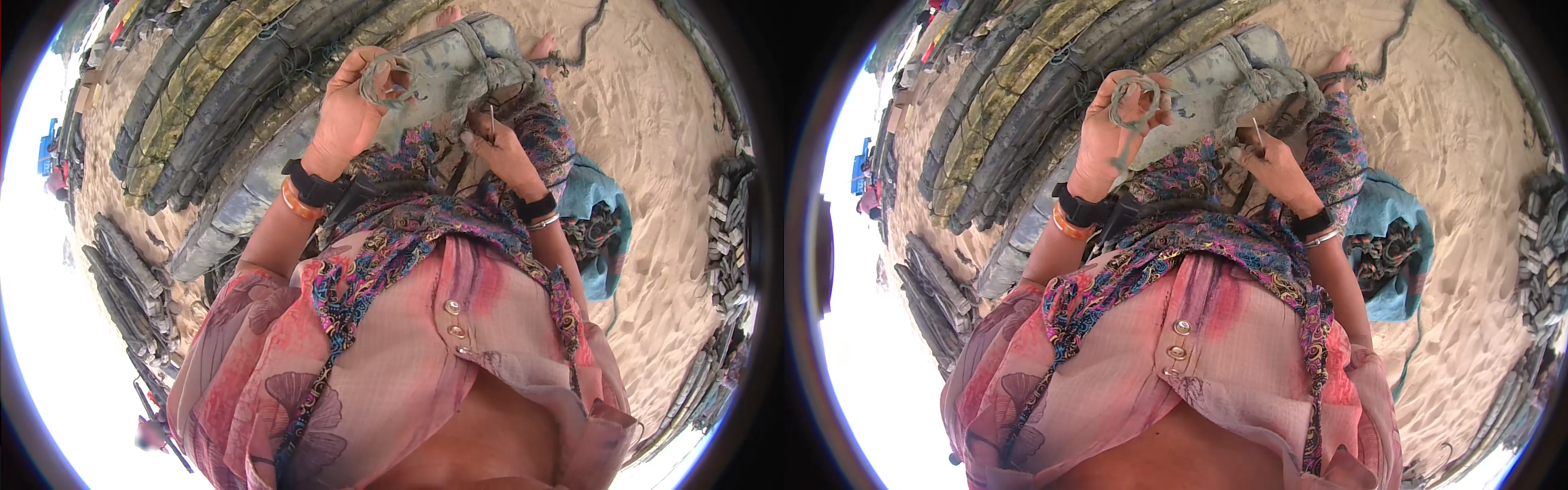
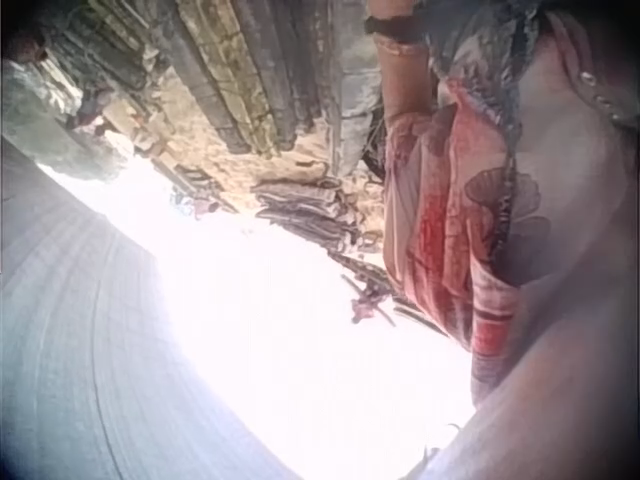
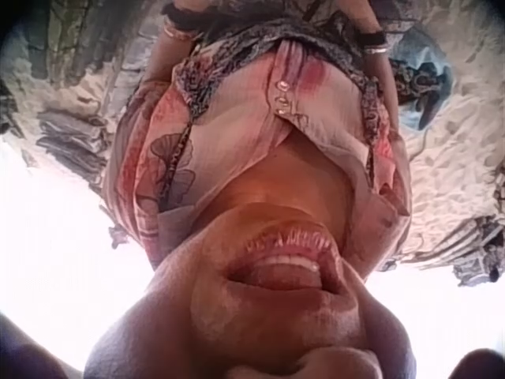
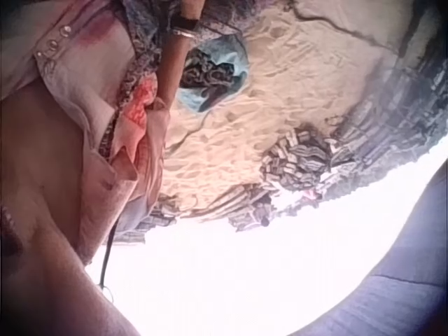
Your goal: Repairing a thick rope or fishing equipment by weaving cord through it using a net-repair needle.
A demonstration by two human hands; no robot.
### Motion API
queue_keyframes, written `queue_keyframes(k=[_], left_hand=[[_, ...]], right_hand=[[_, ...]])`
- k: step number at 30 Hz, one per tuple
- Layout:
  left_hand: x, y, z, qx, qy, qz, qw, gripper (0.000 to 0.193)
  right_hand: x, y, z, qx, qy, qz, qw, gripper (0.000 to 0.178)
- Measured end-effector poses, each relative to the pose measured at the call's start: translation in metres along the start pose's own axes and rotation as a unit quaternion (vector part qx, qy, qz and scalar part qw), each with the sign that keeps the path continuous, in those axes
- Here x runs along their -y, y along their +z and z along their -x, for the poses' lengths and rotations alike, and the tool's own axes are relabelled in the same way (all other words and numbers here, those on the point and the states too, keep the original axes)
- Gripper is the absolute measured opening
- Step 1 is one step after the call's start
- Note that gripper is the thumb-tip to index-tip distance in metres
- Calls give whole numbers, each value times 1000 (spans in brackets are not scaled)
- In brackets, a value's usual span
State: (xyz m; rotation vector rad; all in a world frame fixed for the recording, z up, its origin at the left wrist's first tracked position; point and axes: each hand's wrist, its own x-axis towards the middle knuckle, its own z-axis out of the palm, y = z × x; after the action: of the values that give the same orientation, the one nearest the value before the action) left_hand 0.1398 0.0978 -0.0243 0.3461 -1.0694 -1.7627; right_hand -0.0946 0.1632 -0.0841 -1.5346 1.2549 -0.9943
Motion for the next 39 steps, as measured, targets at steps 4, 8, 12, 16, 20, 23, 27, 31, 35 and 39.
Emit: queue_keyframes(k=[4,8,12,16,20,23,27,31,35,39], left_hand=[[-2,2,2,-34,20,-186,982,12],[8,7,16,173,124,-752,624,15],[55,23,28,260,11,-723,640,18],[75,32,16,206,-197,-444,849,16],[60,25,8,193,-334,-288,876,29],[18,33,7,160,-354,-348,853,34],[-10,47,1,47,-201,-416,885,32],[21,57,-19,84,163,-700,690,39],[46,72,-38,60,186,-746,637,42],[49,68,-44,64,129,-788,598,38]], right_hand=[[12,-8,4,62,46,-39,996,23],[23,-29,16,33,111,-182,976,24],[12,-21,13,9,128,-271,954,28],[4,-6,10,-30,141,-310,940,28],[4,-15,10,-66,132,-192,970,21],[0,-35,18,-145,130,162,967,17],[14,-50,34,-236,113,-195,945,14],[40,-52,39,-159,72,-308,935,7],[52,-55,51,-60,107,-293,948,6],[35,-67,62,-105,115,-168,973,3]])
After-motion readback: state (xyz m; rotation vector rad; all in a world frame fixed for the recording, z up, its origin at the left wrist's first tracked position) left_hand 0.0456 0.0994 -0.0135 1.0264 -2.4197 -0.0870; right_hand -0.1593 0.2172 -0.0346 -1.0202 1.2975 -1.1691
